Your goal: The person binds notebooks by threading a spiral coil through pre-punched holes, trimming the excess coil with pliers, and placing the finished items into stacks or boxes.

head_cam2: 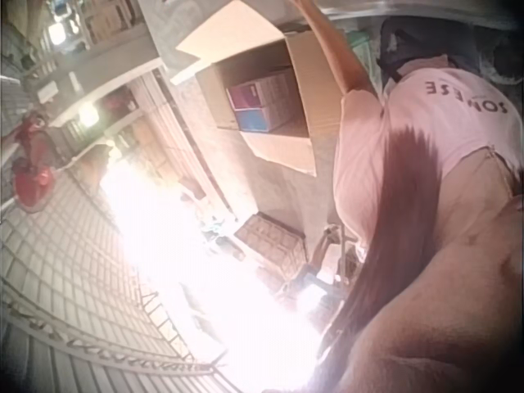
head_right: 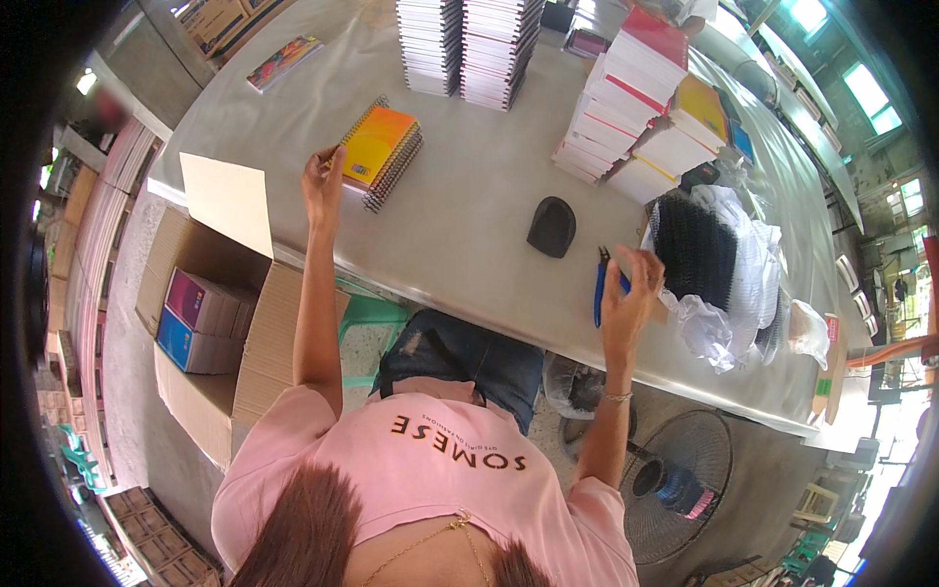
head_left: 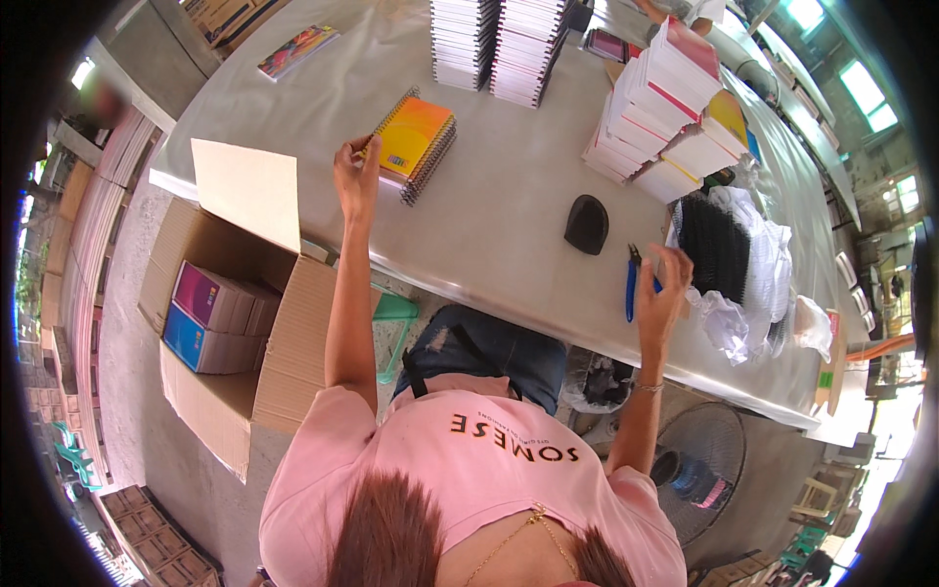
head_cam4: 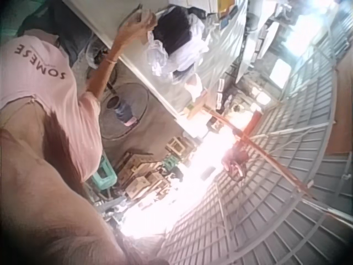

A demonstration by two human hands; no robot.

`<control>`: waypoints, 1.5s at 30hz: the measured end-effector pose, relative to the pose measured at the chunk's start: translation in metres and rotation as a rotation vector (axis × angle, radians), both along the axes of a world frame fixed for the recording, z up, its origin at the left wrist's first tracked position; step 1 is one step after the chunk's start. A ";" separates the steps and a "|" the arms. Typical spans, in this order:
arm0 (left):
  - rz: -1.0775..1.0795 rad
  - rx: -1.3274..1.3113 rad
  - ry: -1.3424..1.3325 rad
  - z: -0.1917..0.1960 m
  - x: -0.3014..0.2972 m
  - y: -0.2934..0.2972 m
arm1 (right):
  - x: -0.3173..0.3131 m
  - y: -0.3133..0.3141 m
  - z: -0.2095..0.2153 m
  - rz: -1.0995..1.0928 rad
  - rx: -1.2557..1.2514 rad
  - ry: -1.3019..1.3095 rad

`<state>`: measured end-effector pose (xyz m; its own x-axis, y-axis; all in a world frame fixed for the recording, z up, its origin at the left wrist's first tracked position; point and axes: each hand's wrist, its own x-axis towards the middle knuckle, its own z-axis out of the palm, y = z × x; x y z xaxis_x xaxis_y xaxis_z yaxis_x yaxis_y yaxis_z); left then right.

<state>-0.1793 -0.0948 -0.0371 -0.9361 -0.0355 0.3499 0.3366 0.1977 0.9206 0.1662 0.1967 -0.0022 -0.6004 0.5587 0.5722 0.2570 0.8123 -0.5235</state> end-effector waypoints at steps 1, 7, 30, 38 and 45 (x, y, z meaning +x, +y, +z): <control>-0.025 0.024 0.005 -0.002 0.001 0.001 | -0.002 0.004 0.014 -0.007 0.032 0.031; -0.123 0.124 -0.073 -0.009 -0.001 -0.009 | -0.038 0.055 0.089 -0.094 0.058 0.308; -0.436 0.201 0.290 0.104 0.132 0.076 | -0.089 0.189 0.107 0.072 -0.472 0.581; -0.826 0.322 0.085 0.139 0.191 0.144 | -0.042 0.011 0.092 0.323 -0.678 0.738; -1.096 0.200 -0.017 0.114 0.185 0.141 | 0.003 -0.004 0.037 0.339 -0.675 0.357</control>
<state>0.0058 0.0464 0.0772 -0.5000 0.7591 0.4168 0.2250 -0.3509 0.9090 0.1696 0.1931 0.0346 -0.6439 0.6713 0.3671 -0.2183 0.2987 -0.9291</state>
